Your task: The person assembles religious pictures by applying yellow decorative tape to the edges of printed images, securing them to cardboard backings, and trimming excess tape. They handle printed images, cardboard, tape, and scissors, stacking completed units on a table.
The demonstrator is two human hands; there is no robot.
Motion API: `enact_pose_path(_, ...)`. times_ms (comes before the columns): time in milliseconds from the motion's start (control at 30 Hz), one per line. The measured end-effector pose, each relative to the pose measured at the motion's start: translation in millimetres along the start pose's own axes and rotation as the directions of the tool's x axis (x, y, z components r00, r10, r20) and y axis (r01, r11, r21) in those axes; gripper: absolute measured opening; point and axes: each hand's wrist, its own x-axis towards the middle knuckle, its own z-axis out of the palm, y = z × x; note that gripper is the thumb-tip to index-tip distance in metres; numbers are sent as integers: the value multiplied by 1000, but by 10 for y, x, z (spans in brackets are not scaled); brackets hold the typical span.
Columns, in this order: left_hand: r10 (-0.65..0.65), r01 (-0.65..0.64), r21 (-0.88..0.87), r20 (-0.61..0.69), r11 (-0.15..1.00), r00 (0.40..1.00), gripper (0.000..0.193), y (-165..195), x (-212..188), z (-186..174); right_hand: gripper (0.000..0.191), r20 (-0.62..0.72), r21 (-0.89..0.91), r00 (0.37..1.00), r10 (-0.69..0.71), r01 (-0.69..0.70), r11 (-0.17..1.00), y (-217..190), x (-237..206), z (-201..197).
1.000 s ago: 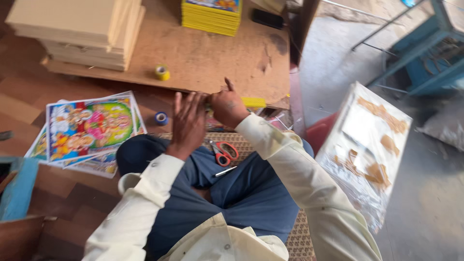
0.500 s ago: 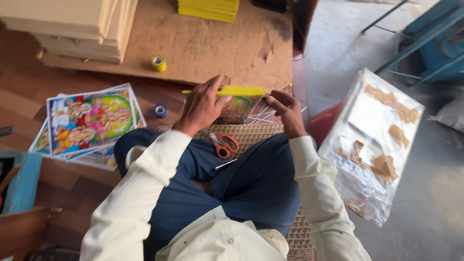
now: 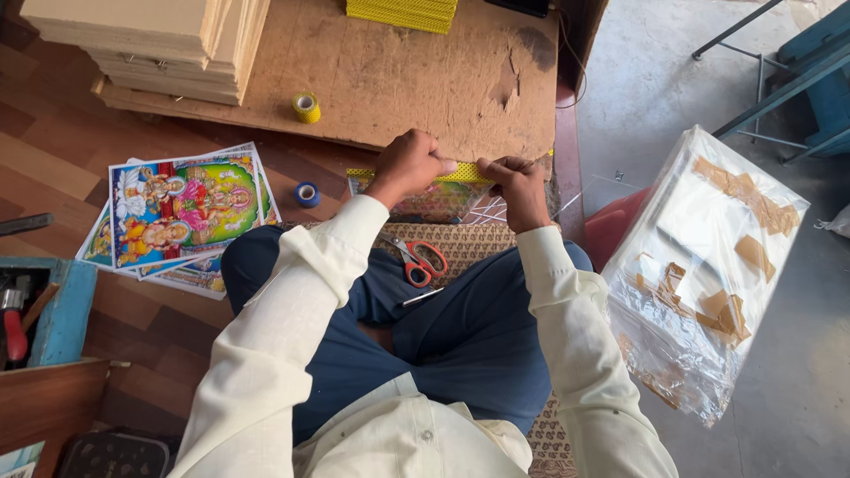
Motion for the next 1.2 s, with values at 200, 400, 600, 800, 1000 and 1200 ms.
enact_pose_path(200, -177, 177, 18, -10, 984, 984, 36, 79, -15, 24, 19, -22, 144, 993, 118, -114, 983, 41, 35, -8)
enact_pose_path(400, -166, 166, 25, 12, 986, 986, 37, 25, 55, -4, 12, -18, 145, 985, 172, -168, 975, 133, 156, 48)
enact_pose_path(600, -172, 168, 94, 31, 981, 985, 37, -92, 109, 23, 16, 16, 178, 993, 118, -119, 977, 242, 164, 51)
enact_pose_path(800, -186, 184, 63, 23, 981, 982, 38, -135, 83, 40, 30, -190, -175, 973, -131, 97, 980, 145, -9, 198)
enact_pose_path(1000, -121, 120, 76, 0, 990, 993, 38, -205, 163, 98, 29, 235, -648, 413, -880, 741, 175, -34, -544, 460)
enact_pose_path(1200, -83, 87, 135, -31, 987, 996, 34, -265, 203, 161, 25, 269, -681, 580, -769, 679, 275, -43, -513, 662)
